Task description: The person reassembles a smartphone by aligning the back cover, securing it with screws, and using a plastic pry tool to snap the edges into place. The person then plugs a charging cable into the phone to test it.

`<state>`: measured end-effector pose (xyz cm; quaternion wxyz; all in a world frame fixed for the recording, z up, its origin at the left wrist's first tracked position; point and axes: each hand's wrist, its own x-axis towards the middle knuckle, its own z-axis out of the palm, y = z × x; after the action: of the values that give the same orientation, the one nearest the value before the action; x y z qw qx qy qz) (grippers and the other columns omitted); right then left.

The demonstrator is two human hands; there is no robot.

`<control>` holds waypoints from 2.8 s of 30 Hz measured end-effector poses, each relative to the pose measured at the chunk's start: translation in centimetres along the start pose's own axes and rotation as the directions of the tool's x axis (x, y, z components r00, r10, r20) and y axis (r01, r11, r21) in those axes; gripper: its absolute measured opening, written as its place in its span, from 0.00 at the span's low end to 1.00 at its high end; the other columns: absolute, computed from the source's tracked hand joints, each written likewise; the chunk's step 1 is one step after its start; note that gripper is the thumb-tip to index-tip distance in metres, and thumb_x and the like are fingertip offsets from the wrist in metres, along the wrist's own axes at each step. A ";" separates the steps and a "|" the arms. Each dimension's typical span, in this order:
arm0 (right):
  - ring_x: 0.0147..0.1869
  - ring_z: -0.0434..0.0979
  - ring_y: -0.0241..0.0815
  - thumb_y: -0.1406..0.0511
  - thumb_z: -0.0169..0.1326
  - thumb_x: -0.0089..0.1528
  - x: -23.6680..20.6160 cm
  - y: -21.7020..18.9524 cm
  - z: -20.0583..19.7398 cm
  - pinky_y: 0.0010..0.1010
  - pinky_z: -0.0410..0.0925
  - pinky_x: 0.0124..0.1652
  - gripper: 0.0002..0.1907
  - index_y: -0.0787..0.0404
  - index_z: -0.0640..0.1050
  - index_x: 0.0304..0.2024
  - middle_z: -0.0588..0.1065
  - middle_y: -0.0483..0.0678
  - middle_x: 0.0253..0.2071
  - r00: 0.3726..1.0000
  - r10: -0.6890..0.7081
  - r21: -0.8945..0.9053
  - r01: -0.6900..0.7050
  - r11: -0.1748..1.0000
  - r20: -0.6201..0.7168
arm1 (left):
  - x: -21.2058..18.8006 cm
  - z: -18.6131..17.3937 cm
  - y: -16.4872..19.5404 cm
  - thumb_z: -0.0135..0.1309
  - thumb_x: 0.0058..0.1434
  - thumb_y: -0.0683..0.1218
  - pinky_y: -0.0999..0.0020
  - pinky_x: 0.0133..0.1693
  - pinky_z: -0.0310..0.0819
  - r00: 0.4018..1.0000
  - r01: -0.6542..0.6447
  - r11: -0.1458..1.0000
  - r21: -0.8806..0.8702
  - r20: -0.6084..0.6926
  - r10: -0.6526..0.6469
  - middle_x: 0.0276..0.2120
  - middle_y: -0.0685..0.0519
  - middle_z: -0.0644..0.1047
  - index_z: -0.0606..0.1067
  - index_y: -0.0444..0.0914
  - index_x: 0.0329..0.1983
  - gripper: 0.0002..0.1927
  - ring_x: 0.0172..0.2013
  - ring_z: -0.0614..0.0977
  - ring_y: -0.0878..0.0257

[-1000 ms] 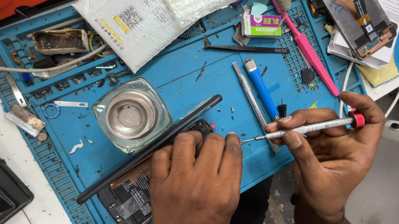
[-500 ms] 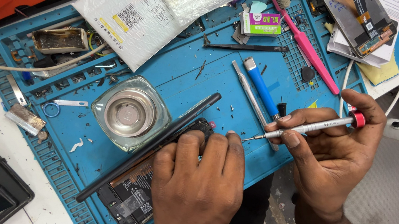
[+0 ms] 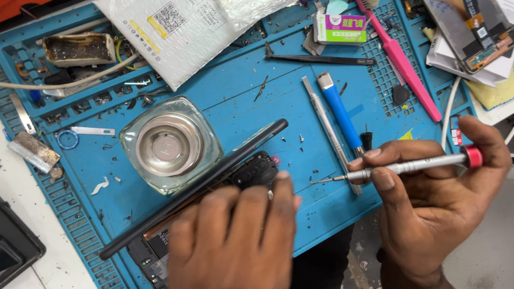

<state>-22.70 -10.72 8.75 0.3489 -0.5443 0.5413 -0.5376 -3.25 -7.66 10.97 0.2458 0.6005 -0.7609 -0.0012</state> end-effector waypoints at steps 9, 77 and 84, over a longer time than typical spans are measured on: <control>0.46 0.83 0.49 0.79 0.54 0.67 -0.7 0.8 1.8 0.38 0.82 0.50 0.36 0.59 0.47 0.67 0.75 0.64 0.45 0.951 -0.217 -0.153 0.253 0.955 0.219 | -2.6 0.1 -2.1 0.50 0.66 0.48 0.59 0.52 0.67 0.992 -0.069 0.996 0.062 0.114 0.061 0.50 0.54 0.79 0.81 0.39 0.54 0.18 0.52 0.78 0.58; 0.40 0.88 0.42 0.71 0.64 0.65 1.2 -6.7 4.6 0.28 0.78 0.33 0.23 0.66 0.60 0.46 0.82 0.55 0.36 0.843 -0.166 -0.523 0.458 0.718 0.511 | -4.8 -1.0 -2.8 0.52 0.63 0.47 0.60 0.51 0.72 0.984 -0.177 0.983 0.051 0.035 0.175 0.55 0.48 0.78 0.78 0.35 0.56 0.20 0.54 0.77 0.57; 0.40 0.87 0.43 0.72 0.63 0.64 1.6 -6.9 4.3 0.29 0.79 0.36 0.21 0.67 0.61 0.46 0.82 0.55 0.39 0.793 -0.150 -0.477 0.493 0.728 0.591 | -4.7 -1.0 -2.7 0.52 0.63 0.47 0.60 0.52 0.72 0.985 -0.173 0.983 0.067 0.037 0.171 0.55 0.48 0.79 0.78 0.36 0.56 0.20 0.54 0.77 0.58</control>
<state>-17.32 -12.03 14.91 0.1826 -0.8379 0.4637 -0.2224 0.35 -3.85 9.27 0.2119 0.5407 -0.8133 0.0371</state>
